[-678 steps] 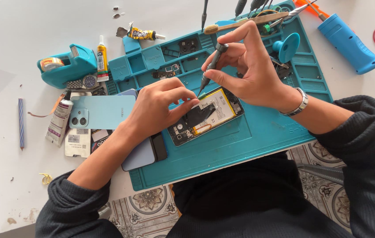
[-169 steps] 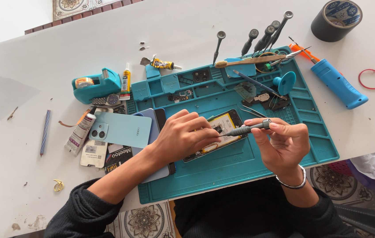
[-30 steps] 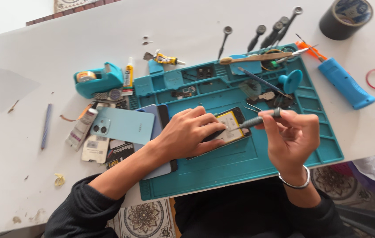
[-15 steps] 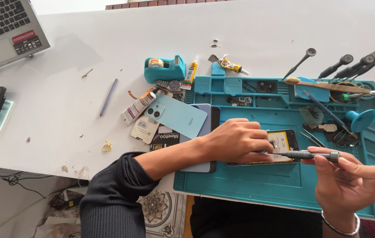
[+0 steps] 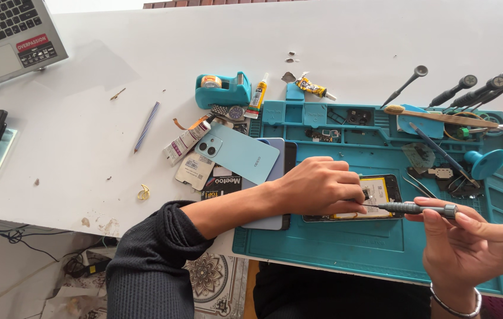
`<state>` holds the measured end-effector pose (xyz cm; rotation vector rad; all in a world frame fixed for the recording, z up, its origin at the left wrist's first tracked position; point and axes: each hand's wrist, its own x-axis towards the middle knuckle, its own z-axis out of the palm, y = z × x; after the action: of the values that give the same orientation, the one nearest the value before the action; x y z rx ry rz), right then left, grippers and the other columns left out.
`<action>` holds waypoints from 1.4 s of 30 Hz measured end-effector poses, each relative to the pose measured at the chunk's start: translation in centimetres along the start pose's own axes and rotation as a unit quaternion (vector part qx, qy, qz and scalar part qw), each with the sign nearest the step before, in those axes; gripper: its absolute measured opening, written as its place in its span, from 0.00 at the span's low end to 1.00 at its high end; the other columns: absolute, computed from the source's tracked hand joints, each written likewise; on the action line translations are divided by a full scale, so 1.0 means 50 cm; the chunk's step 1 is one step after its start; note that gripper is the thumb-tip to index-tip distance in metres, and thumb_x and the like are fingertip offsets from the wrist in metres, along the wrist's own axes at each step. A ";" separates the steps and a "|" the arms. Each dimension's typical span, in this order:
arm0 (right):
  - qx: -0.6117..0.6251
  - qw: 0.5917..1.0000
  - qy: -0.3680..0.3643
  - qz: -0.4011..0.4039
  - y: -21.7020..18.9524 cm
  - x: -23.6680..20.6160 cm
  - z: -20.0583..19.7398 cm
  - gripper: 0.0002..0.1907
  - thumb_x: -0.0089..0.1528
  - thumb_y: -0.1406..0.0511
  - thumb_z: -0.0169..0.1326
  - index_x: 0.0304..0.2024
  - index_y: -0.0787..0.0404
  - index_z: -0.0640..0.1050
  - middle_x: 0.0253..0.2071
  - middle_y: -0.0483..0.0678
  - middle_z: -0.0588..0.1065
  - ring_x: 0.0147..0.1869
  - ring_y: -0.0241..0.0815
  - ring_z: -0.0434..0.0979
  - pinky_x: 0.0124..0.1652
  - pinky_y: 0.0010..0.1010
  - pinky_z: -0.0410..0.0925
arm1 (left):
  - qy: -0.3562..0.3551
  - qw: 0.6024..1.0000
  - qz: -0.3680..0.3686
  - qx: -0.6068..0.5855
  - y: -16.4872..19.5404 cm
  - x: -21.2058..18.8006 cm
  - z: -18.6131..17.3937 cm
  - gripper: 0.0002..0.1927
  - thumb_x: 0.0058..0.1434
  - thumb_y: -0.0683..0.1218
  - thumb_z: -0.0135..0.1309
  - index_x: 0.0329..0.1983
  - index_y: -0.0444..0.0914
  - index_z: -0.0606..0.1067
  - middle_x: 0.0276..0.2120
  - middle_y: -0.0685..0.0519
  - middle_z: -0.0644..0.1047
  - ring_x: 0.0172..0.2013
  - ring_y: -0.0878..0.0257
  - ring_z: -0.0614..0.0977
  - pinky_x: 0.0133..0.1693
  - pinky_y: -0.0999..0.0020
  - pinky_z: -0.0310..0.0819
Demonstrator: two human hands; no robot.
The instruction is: The person repairs a disassembled smartphone on a teal repair mat, using a precision screwdriver to unscrew and work on the phone's internal components. They hold the phone steady with one hand while driving screws, occasionally repositioning the device and handling small parts on the mat.
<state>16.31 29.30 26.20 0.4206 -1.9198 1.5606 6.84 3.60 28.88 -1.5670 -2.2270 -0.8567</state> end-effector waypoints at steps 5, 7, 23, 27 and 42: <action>-0.001 1.000 -0.003 -0.002 -0.003 0.003 0.001 0.20 0.75 0.72 0.58 0.48 0.67 0.57 0.41 0.69 0.76 0.49 0.57 0.85 0.42 0.35 0.79 | -0.004 1.000 0.004 0.001 -0.002 0.001 0.001 0.17 0.67 0.59 0.57 0.33 0.42 0.81 0.31 0.58 0.80 0.31 0.65 0.77 0.33 0.65 0.70; 0.002 1.000 -0.004 0.001 -0.005 0.004 0.003 0.20 0.75 0.72 0.58 0.48 0.67 0.57 0.41 0.69 0.76 0.50 0.57 0.85 0.42 0.35 0.79 | -0.003 1.000 0.004 0.001 -0.002 0.000 0.002 0.18 0.67 0.59 0.57 0.32 0.42 0.81 0.31 0.58 0.80 0.31 0.65 0.78 0.33 0.65 0.70; 0.009 0.994 -0.106 -0.015 -0.027 0.026 0.025 0.26 0.63 0.76 0.57 0.57 0.63 0.57 0.49 0.64 0.74 0.54 0.58 0.83 0.44 0.35 0.78 | -0.023 1.000 0.006 0.016 -0.001 0.001 0.002 0.16 0.66 0.58 0.58 0.34 0.42 0.82 0.33 0.58 0.81 0.34 0.64 0.79 0.34 0.65 0.70; 0.010 0.994 -0.110 -0.010 -0.025 0.024 0.021 0.28 0.63 0.76 0.58 0.58 0.61 0.57 0.49 0.60 0.74 0.54 0.57 0.83 0.46 0.35 0.78 | -0.023 1.000 0.002 0.008 -0.001 0.002 -0.002 0.16 0.65 0.58 0.58 0.34 0.42 0.82 0.33 0.58 0.81 0.33 0.65 0.79 0.34 0.65 0.71; 0.023 0.997 -0.078 -0.002 -0.036 0.017 0.026 0.23 0.65 0.77 0.57 0.60 0.68 0.63 0.47 0.62 0.76 0.54 0.53 0.83 0.52 0.37 0.81 | -0.030 1.000 -0.006 -0.005 0.000 0.007 -0.006 0.15 0.64 0.58 0.59 0.34 0.43 0.81 0.32 0.59 0.80 0.33 0.65 0.78 0.35 0.65 0.70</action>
<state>16.41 27.70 28.00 0.5810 -2.0009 1.6128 6.70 3.68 29.31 -1.6051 -2.2789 -0.8363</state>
